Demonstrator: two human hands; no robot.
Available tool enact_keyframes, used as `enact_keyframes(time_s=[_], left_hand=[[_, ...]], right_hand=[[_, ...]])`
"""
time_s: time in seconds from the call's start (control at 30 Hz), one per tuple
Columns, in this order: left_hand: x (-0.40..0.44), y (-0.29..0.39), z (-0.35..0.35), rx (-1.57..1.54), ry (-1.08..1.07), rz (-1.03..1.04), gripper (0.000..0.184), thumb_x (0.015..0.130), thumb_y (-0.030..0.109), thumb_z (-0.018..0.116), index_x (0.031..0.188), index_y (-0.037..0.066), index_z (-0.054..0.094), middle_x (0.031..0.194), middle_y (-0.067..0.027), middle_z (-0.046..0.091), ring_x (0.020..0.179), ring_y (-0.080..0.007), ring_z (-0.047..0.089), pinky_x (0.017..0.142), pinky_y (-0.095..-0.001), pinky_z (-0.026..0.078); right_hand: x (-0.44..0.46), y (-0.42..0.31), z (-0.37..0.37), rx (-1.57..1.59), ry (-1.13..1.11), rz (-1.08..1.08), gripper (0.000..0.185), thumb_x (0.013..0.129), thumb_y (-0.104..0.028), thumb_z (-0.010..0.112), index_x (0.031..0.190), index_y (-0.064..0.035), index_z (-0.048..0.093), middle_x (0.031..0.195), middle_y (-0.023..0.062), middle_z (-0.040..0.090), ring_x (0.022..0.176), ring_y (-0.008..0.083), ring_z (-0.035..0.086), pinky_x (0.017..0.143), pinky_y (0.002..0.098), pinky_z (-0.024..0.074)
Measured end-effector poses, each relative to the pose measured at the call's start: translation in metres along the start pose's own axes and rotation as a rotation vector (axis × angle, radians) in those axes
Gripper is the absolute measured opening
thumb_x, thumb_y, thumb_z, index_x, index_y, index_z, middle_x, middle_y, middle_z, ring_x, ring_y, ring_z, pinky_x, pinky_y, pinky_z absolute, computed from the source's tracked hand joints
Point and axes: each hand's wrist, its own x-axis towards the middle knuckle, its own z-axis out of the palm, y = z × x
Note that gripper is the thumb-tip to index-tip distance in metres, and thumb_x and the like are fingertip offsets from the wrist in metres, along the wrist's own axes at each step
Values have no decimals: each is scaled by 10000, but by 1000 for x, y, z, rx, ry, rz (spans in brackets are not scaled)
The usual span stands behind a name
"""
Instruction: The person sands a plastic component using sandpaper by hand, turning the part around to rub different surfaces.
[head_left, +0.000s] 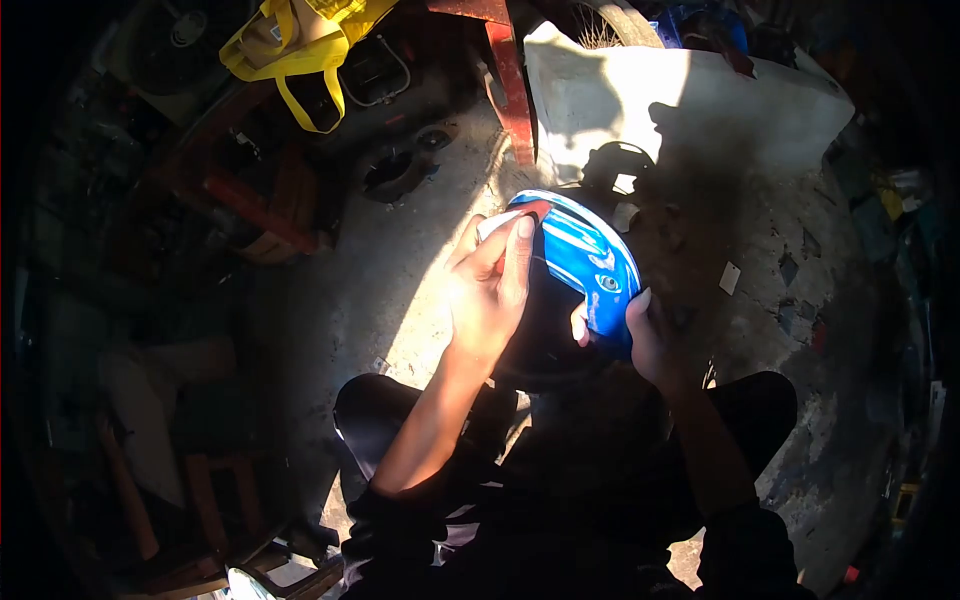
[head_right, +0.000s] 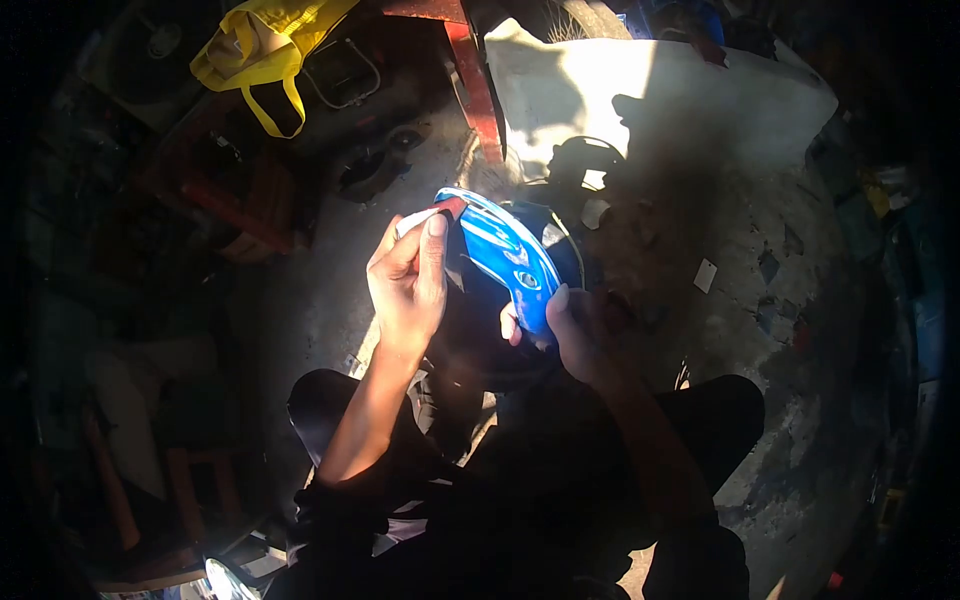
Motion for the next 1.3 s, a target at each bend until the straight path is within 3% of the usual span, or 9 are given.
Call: enact_keyframes(time_s=[0.1,0.2,0.3,0.4,0.93,1.0,1.1,1.2,1.3], left_hand=[[-11,-3,14,-111,36,103,200,998,111,643,1135,12,750,1097,-159,741,994,-206,721,826,-267,558],[-14,2,15,-281,-32,180,184,990,88,650,1115,1,753,1071,-139,745,918,-184,705,770,-278,554],[-3,0,1,-46,29,19,177,970,52,667,1116,0,753,1031,-137,749,858,-180,696,740,-283,547],[-9,0,17,-284,56,145,166,974,55,664,1099,18,766,993,-134,749,784,-181,663,696,-290,531],[5,-7,-15,16,-18,313,189,911,-1,707,1090,1,765,1018,-101,775,734,-170,604,672,-270,527],[5,-8,-13,-44,16,317,171,949,42,677,1085,6,774,948,-77,759,650,-101,438,560,-247,355],[2,0,-11,-58,12,247,179,942,45,688,1094,13,776,859,-64,729,649,-100,439,556,-240,343],[5,6,-16,-2,-22,269,203,900,-17,711,1092,11,770,992,-102,777,750,-163,614,667,-271,524],[8,4,-22,60,-30,308,192,899,-13,715,1080,12,775,980,-98,777,730,-162,595,650,-271,512]], right_hand=[[-2,4,-1,77,-13,21,868,1003,-740,223,1119,21,624,827,61,671,660,98,539,621,259,431],[0,0,0,156,-15,5,895,986,-763,230,1219,31,570,847,79,667,722,122,589,672,282,470],[2,-2,1,132,-64,-5,925,965,-785,253,1282,42,521,865,101,664,762,152,614,722,319,498],[0,-2,1,97,-53,27,1014,915,-835,161,1311,39,488,852,122,648,758,184,612,744,328,503],[-1,-9,-4,233,-86,80,1028,905,-850,190,1342,37,471,864,134,661,750,200,629,723,329,508],[-1,-5,-9,263,-127,77,1033,897,-856,199,1356,31,461,862,135,662,755,198,633,722,329,511],[-2,-6,-7,176,-121,80,1049,886,-867,196,1356,32,460,856,133,663,750,197,633,719,332,511],[0,-15,-1,186,-124,113,1059,884,-868,188,1360,38,457,853,134,665,745,196,632,719,331,511],[3,-12,-10,99,-189,44,1057,884,-867,185,1359,36,459,856,137,666,742,200,631,718,329,510]])
